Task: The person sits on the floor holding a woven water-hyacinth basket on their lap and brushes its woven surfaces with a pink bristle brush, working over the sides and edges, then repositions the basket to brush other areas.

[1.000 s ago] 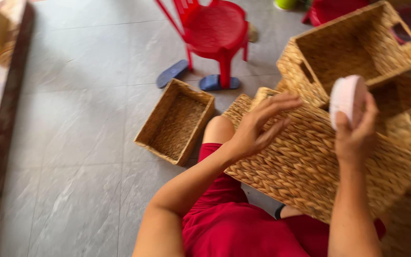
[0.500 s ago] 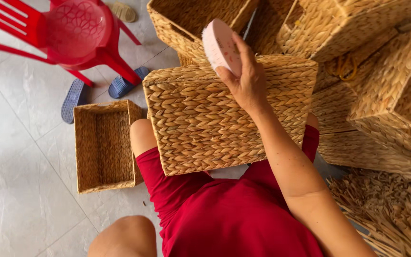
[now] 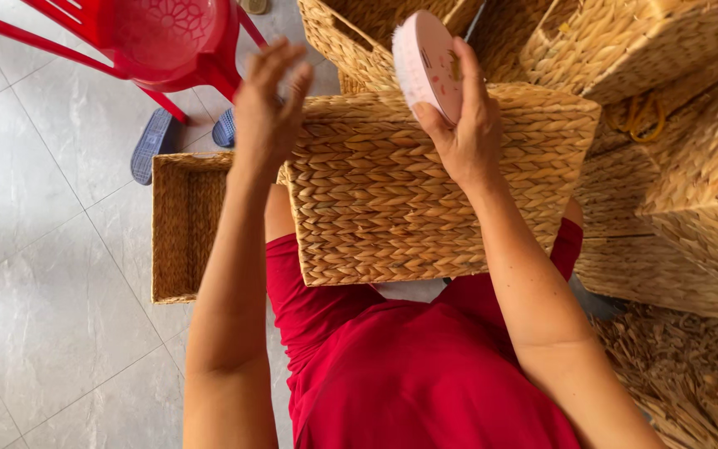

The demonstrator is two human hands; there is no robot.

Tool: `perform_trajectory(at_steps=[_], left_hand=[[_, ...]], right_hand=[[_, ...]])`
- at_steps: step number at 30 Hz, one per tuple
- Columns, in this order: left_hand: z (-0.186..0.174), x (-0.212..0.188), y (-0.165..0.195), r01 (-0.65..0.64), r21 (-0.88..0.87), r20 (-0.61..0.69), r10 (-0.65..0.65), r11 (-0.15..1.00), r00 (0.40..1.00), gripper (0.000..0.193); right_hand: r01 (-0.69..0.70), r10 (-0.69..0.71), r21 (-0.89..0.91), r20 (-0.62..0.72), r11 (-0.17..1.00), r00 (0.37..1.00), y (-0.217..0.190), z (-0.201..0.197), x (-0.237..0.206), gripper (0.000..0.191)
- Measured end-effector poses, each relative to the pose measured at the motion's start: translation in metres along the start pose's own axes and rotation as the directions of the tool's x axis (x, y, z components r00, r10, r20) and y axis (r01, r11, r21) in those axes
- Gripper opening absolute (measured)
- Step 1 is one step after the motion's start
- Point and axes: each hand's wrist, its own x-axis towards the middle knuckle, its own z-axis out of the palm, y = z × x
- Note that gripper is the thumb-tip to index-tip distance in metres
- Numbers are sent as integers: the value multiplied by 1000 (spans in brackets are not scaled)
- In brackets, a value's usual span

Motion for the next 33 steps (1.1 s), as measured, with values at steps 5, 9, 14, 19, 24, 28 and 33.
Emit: perform_trajectory(at_steps=[5, 9, 14, 19, 24, 28, 33], left_hand=[[32, -10, -44, 286, -85, 145, -272, 954, 951, 37], [39, -17, -53, 6, -296, -9, -10, 955, 1000, 30], [39, -28, -52, 203, -497, 48, -207, 844, 977, 23], [30, -35, -42, 166, -495, 61, -157, 853, 986, 23], [29, -34, -39, 199, -492, 61, -194, 848, 979, 27], [32, -31, -38, 246, -545, 93, -233, 802, 968, 30], [34, -30, -34, 258, -489, 84, -249, 833, 965, 31]], right_hand=[[-43, 44, 46, -20, 998, 999, -7, 4, 0, 82], [38, 16, 258, -206, 965, 978, -59, 21, -25, 80], [121, -120, -84, 28, 989, 992, -95, 38, -82, 78], [-31, -2, -238, -138, 971, 990, -7, -4, -97, 71], [-399, 415, 118, -334, 909, 847, 68, -88, -107, 76], [-285, 290, 69, -369, 956, 883, 43, -53, -103, 82], [-47, 20, -143, -188, 989, 982, -28, 23, -100, 96]])
